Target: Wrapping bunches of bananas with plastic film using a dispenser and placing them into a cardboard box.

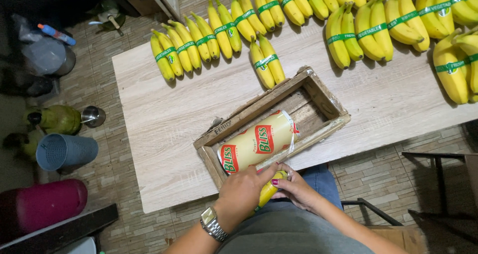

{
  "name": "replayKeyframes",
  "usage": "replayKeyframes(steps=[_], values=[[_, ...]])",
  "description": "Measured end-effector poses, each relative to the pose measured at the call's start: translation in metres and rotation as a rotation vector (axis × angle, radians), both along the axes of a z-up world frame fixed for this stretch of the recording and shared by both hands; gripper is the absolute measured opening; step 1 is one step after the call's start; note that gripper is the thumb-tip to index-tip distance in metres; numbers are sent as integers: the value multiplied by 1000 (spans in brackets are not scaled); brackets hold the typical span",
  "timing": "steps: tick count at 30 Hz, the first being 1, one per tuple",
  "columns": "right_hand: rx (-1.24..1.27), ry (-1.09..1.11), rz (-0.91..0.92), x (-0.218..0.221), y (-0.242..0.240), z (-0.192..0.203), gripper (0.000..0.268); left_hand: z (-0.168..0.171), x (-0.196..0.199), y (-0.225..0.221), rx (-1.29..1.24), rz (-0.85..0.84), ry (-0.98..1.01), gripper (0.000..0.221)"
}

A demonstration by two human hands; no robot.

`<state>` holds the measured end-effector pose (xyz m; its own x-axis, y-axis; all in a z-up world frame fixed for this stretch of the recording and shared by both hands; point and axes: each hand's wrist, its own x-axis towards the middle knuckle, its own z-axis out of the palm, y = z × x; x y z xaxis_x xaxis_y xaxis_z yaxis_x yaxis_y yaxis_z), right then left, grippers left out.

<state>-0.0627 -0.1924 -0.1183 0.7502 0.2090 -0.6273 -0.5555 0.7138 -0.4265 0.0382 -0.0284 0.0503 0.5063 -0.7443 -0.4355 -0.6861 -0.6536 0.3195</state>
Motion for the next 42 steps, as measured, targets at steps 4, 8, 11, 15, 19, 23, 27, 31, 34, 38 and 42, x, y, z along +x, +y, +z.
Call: replayKeyframes(steps=[4, 8, 11, 15, 19, 23, 27, 31, 34, 38, 42], values=[[-32, -39, 34, -1, -3, 6, 34, -5, -6, 28, -20, 30, -19, 65], [-39, -86, 71, -2, -4, 6, 34, -14, -15, 58, -81, 36, -148, 73], [-27, -84, 80, -3, -4, 8, 32, -21, -21, 77, -113, 48, -215, 75], [-31, -67, 100, -1, -4, 19, 29, -23, -24, 98, -62, 63, -226, 73], [-17, -78, 110, -4, -5, 19, 31, -25, -30, 118, -156, 41, -464, 53], [-3, -16, 77, -7, -8, 9, 34, -26, -36, 138, -38, 90, -345, 72], [25, 32, 46, -12, -13, 1, 36, 28, -20, 130, 434, 262, 230, 101], [-16, 57, 16, -16, -16, 0, 36, 35, -20, 157, 426, 274, 215, 104], [-33, 4, -10, -22, -23, 1, 35, 16, -14, 187, 244, 468, 188, 76], [-50, -59, -34, -36, -24, 6, 39, -95, -22, 229, -87, 866, 32, 61], [-57, -199, -102, -35, -32, 19, 45, -168, -5, 203, 5, 851, -308, 67]])
